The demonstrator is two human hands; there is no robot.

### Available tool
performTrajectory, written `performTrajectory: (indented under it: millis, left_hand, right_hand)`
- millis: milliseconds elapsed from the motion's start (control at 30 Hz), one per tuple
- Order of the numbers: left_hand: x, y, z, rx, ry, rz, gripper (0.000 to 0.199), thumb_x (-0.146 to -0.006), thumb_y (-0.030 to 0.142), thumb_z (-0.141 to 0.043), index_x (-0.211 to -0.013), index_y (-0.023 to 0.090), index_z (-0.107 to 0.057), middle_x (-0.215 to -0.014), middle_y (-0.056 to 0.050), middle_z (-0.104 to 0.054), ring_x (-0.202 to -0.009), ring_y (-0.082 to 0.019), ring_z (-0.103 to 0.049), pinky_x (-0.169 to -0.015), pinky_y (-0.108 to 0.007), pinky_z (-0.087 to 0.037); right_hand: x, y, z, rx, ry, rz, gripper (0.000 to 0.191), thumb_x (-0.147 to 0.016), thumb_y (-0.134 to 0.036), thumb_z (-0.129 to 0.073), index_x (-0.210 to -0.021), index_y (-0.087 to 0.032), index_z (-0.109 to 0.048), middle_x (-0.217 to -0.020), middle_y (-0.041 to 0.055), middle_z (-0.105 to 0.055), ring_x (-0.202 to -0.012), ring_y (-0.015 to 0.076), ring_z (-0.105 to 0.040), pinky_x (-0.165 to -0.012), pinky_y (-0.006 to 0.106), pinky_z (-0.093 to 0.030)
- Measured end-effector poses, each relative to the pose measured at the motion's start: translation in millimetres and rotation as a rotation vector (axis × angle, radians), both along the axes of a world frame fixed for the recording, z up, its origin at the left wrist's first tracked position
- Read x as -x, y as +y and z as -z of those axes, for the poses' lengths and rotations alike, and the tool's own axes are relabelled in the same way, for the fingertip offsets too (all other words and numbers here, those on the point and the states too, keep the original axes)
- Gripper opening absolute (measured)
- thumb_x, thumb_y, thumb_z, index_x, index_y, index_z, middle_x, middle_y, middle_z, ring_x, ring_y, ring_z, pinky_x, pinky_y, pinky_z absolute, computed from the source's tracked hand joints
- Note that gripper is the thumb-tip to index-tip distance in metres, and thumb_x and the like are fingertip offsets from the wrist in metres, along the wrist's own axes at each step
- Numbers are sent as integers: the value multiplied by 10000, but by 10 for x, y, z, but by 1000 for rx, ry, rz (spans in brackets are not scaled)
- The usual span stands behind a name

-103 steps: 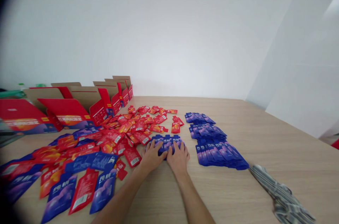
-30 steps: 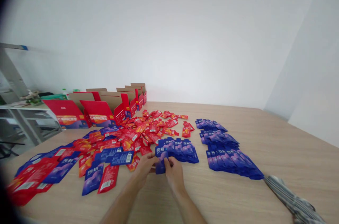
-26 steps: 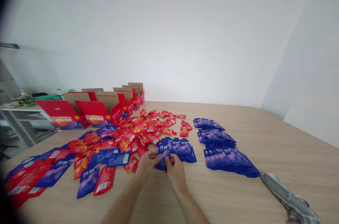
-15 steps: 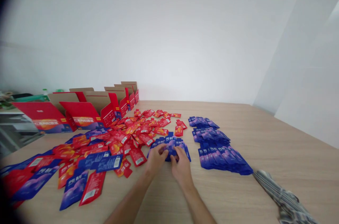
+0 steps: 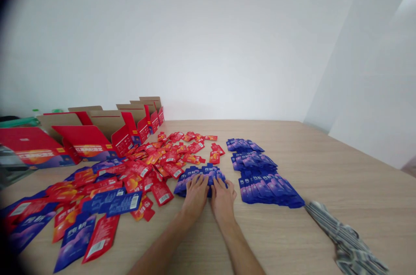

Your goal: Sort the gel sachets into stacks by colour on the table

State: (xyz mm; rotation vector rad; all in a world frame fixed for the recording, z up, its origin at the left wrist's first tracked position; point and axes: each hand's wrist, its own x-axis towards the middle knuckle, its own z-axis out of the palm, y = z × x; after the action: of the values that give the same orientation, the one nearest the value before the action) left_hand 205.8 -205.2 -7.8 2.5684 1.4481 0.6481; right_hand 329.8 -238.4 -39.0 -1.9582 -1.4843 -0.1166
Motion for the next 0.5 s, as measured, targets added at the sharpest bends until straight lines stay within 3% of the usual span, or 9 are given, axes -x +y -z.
performTrajectory:
  millis: [300,500]
  left_hand:
    - [-48,-17,110,-60,40,-60,411,-970,281,-386,-1341,231,-557,-1464,-114,-486,-1393,-315,-341,-1103,-532,-292]
    - [14,-96,42,-99,32,-80,435,-954,309,-422,-1366,227,-534,-1470,-118,-479,-1408,-316,-330,-1140,-541,-246]
  right_hand:
    - [40,-37,-29,88,-58,43,360,-948,-292,-442,-1224,-260,-670,-1337,71,-608,-1254,297,-427,-949,425,-343]
    - [70,-80,-59,76,-90,33,406,-922,-262,-450,-1291,-253,-618,-1413,73,-536,-1300,321,-377,-982,462,-351]
